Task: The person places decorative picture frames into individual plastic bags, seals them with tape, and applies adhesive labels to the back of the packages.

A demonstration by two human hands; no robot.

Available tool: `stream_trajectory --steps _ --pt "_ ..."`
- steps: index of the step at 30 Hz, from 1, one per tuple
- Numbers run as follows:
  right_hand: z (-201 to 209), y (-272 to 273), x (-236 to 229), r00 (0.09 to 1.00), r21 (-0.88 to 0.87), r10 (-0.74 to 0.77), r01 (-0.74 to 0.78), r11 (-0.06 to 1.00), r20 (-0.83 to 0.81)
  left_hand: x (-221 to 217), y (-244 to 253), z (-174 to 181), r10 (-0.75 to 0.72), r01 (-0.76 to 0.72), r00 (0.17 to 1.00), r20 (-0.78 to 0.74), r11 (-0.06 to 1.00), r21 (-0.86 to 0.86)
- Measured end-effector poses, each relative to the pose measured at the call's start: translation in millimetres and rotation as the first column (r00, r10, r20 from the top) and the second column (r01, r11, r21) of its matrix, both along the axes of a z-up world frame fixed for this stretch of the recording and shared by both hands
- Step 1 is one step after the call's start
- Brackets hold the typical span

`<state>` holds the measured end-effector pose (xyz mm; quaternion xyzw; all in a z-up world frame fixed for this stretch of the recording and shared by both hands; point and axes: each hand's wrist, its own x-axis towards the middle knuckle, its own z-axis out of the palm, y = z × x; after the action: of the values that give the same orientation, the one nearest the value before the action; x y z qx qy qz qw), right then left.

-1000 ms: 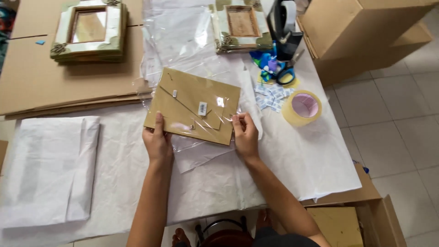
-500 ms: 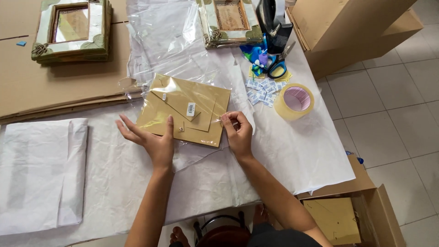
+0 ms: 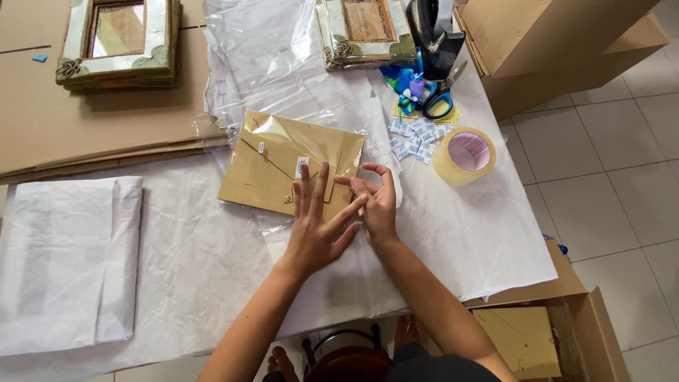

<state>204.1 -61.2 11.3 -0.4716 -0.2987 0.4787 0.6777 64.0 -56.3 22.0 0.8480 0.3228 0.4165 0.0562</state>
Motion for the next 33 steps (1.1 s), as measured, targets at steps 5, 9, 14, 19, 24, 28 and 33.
stream_trajectory --steps 5,9,14,19,24,28,33 --pt "4.0 4.8 10.0 0.990 0.022 0.055 -0.053 0.998 -0.130 2.2 -3.7 -3.4 -0.019 0.019 1.000 -0.008 0.998 0.051" --pt "15.2 1.8 8.5 0.998 0.067 0.050 -0.053 0.996 0.046 11.4 -8.0 -13.3 0.048 -0.043 0.998 -0.051 0.995 0.084" --pt "27.2 -4.8 6.5 0.932 0.071 0.032 -0.062 0.996 0.361 12.6 -9.7 -8.0 0.105 -0.094 0.988 -0.114 0.990 0.103" --pt "27.1 -6.9 24.0 0.730 0.083 0.049 -0.145 0.986 0.682 13.6 -7.5 -20.6 0.152 -0.122 0.974 -0.170 0.977 0.178" --pt "27.9 3.2 49.0 0.522 0.207 -0.162 -0.029 0.978 0.837 15.8 -7.5 -22.4 0.148 -0.114 0.975 -0.164 0.973 0.203" --pt "13.5 23.1 101.3 0.223 0.453 -0.500 0.231 0.861 0.836 16.9 -8.2 -24.3 0.144 -0.114 0.979 -0.144 0.974 0.193" --pt "-41.6 46.3 134.5 -0.228 0.220 -0.164 0.244 0.944 0.960 16.3 -9.0 -27.1 0.157 -0.122 0.973 -0.167 0.971 0.204"
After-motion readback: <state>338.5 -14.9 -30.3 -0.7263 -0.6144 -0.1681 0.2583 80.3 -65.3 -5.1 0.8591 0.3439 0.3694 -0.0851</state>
